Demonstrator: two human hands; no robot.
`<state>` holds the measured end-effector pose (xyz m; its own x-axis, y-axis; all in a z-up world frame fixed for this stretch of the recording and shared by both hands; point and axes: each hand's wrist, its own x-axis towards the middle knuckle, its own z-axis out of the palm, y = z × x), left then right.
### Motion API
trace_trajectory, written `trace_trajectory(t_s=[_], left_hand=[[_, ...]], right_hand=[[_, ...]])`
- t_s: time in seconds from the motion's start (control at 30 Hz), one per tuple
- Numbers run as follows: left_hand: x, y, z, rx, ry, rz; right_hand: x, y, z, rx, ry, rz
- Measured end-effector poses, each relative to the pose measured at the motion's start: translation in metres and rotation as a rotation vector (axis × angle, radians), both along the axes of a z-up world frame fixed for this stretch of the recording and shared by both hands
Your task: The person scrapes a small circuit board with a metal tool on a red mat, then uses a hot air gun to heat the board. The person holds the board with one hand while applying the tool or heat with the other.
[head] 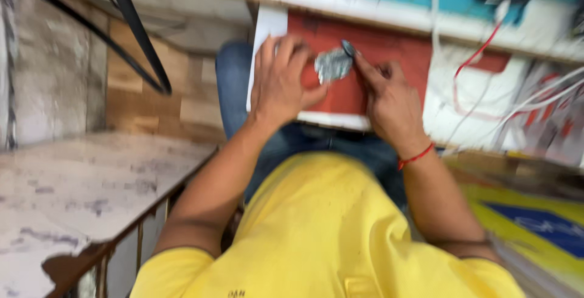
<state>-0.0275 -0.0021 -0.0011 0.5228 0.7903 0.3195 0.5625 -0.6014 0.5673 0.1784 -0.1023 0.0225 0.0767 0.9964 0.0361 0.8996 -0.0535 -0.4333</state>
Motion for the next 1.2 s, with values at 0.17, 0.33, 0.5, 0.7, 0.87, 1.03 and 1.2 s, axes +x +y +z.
trace_trajectory(t_s=[0.17, 0.33, 0.5, 0.7, 0.87, 1.03, 1.2], left_hand=[[0.001, 0.001, 0.010, 0.014, -0.017, -0.002], [-0.001, -0.004, -0.005, -0.007, -0.009, 0.003], [0.002, -0.003, 0.000, 0.007, -0.009, -0.012], [0.000, -0.002, 0.004, 0.014, -0.008, -0.009], [0.000, -0.002, 0.004, -0.016, 0.014, 0.007], [0.005, -0.002, 0.004, -0.014, 0.011, 0.003], [0.001, -0.002, 0.001, -0.011, 0.017, -0.005]], right_hand=[[-0.013, 0.006, 0.013, -0.150, -0.023, 0.129], [-0.005, -0.002, 0.001, -0.169, -0.021, 0.091], [-0.003, -0.005, 0.000, -0.098, -0.028, 0.023], [-0.011, -0.001, 0.010, -0.171, -0.029, 0.050], [-0.011, 0.003, 0.009, -0.159, 0.028, 0.182], [-0.008, -0.002, 0.004, -0.045, 0.016, 0.035], [-0.012, 0.001, 0.004, -0.148, -0.002, 0.037]])
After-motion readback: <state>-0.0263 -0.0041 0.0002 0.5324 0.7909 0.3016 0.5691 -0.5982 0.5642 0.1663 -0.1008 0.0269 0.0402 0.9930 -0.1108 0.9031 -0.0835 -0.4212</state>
